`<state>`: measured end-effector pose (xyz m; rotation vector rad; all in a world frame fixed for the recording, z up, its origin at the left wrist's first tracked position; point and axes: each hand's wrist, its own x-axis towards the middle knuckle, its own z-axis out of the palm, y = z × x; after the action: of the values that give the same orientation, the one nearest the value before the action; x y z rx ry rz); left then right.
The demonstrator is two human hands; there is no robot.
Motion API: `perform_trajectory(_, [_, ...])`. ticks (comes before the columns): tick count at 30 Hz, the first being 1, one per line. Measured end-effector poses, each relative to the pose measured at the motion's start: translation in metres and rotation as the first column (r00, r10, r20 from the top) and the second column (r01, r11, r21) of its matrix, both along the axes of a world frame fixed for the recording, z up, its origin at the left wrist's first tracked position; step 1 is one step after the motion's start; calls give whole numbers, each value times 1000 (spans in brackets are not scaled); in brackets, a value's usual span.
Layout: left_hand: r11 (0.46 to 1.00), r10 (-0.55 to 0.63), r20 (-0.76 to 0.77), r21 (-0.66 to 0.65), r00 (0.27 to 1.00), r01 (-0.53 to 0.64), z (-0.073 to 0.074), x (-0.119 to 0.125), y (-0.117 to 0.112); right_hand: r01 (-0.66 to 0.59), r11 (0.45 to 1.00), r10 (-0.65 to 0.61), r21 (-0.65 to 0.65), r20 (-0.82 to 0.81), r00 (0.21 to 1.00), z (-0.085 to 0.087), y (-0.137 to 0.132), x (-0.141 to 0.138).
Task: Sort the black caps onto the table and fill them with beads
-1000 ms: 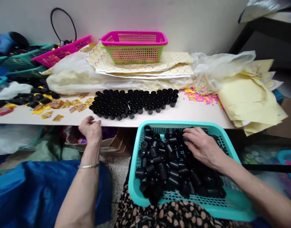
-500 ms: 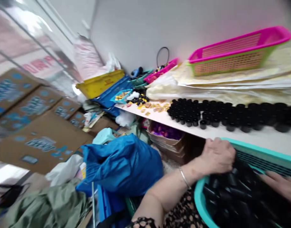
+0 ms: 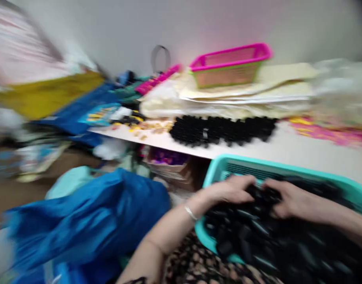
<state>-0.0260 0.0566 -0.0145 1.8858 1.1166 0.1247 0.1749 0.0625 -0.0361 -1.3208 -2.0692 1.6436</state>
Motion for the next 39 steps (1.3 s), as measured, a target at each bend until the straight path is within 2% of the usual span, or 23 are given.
perform_trajectory(1, [996,80,121,-46,989,-75,-3,-2,4,-28,994,26,-103,-26,999,6,-1,8])
perform_trajectory(3, [988,106,258,-134,960,-73,-8,-3,15,81,983,-95,-167,-81,992,13,-2,20])
perform_trajectory(4, [956,205,336,-269,919,-115,-10,-2,19,134,971,-162,-200,-132,978,14,-2,24])
perform_trajectory(6, [882,333,445,-459,831,-108,-8,2,24,222,937,-288,-268,-241,927,16,-6,31])
perform_trajectory(8, [810,423,489,-581,763,-77,-2,6,24,258,910,-362,-325,-321,875,16,-15,36])
perform_trajectory(12, [748,468,484,-663,739,-40,8,11,21,285,896,-411,-340,-393,823,14,-31,42])
perform_trajectory(15, [730,465,477,-683,746,-18,8,12,21,312,889,-438,-337,-423,793,12,-37,43])
perform_trajectory(18, [731,452,465,-683,761,-17,6,15,19,342,895,-438,-287,-414,798,13,-40,41])
perform_trajectory(20, [767,454,463,-638,762,-69,4,19,16,362,911,-412,-198,-383,827,15,-42,37])
perform_trajectory(22, [822,443,470,-553,763,-136,2,24,13,384,922,-376,-48,-340,862,18,-45,33])
perform_trajectory(24, [860,423,486,-481,764,-170,1,27,11,384,914,-334,127,-301,893,20,-48,28])
perform_trajectory(26, [872,411,501,-459,761,-169,-1,28,10,374,891,-302,257,-279,912,21,-51,25])
perform_trajectory(31, [862,382,478,-494,791,-117,-7,22,12,398,857,-329,327,-247,912,20,-56,27])
perform_trajectory(33, [887,354,452,-439,819,-141,-7,21,14,419,841,-353,342,-240,904,18,-58,30])
perform_trajectory(34, [922,316,443,-352,839,-161,-7,21,14,427,834,-360,350,-240,901,17,-58,31])
perform_trajectory(36, [983,184,420,-60,889,-175,-6,21,14,436,824,-367,360,-246,897,14,-59,31])
perform_trajectory(37, [983,94,397,107,913,-148,-5,22,13,440,821,-367,365,-254,895,13,-59,31])
perform_trajectory(39, [937,-90,316,348,944,-27,-4,25,9,452,809,-370,376,-273,888,12,-60,29])
